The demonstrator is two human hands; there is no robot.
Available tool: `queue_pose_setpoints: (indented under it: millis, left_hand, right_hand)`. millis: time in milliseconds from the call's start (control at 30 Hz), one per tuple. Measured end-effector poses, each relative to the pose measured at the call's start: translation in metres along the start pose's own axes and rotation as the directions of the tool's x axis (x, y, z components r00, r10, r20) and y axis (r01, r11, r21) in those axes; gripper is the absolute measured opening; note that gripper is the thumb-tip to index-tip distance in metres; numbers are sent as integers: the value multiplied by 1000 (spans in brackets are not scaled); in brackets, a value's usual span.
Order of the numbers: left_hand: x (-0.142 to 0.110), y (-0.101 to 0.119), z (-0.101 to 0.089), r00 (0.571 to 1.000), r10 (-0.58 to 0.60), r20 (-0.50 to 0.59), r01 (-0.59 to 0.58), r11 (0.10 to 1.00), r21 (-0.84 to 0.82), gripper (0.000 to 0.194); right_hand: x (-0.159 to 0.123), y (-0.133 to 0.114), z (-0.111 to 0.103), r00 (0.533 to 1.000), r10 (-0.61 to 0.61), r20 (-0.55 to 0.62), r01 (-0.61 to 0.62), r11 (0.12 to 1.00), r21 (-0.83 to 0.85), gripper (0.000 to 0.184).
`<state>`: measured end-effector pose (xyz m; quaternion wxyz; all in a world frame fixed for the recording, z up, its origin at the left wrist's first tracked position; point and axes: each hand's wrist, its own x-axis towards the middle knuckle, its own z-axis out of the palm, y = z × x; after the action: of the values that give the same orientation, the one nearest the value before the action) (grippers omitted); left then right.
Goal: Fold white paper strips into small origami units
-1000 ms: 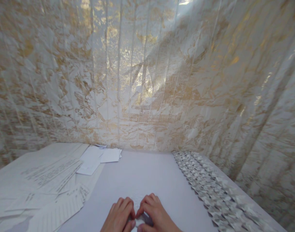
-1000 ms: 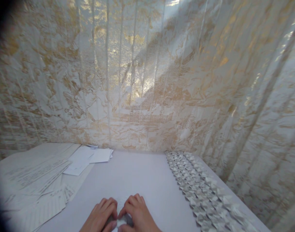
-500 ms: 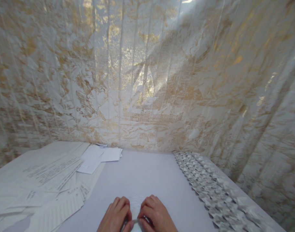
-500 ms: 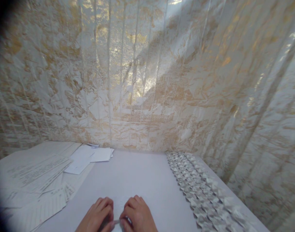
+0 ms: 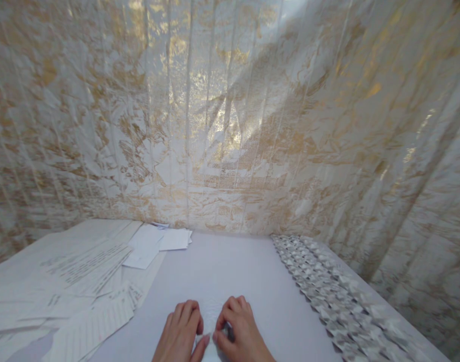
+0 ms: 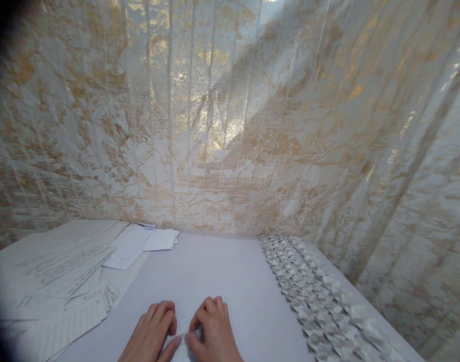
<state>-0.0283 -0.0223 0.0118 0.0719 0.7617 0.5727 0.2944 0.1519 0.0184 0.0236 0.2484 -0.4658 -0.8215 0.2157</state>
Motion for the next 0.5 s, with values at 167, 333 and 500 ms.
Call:
queue_pose_setpoints:
  millis: [167,333,500]
  left_hand:
    - [0,-3,1,1000,-14,25,15,1000,-23,9]
    - [0,-2,2,999,-34,6,34,999,-1,7]
    - [3,2,3,1000,-16,-10,15,999,-49,5]
  right_hand:
    - [-2,3,0,1000,-20,12,21,1000,-16,25]
    - [-5,6,-4,998,-39,41,38,998,43,30]
    - [-4,6,-2,999,-13,42,10,998,69,31]
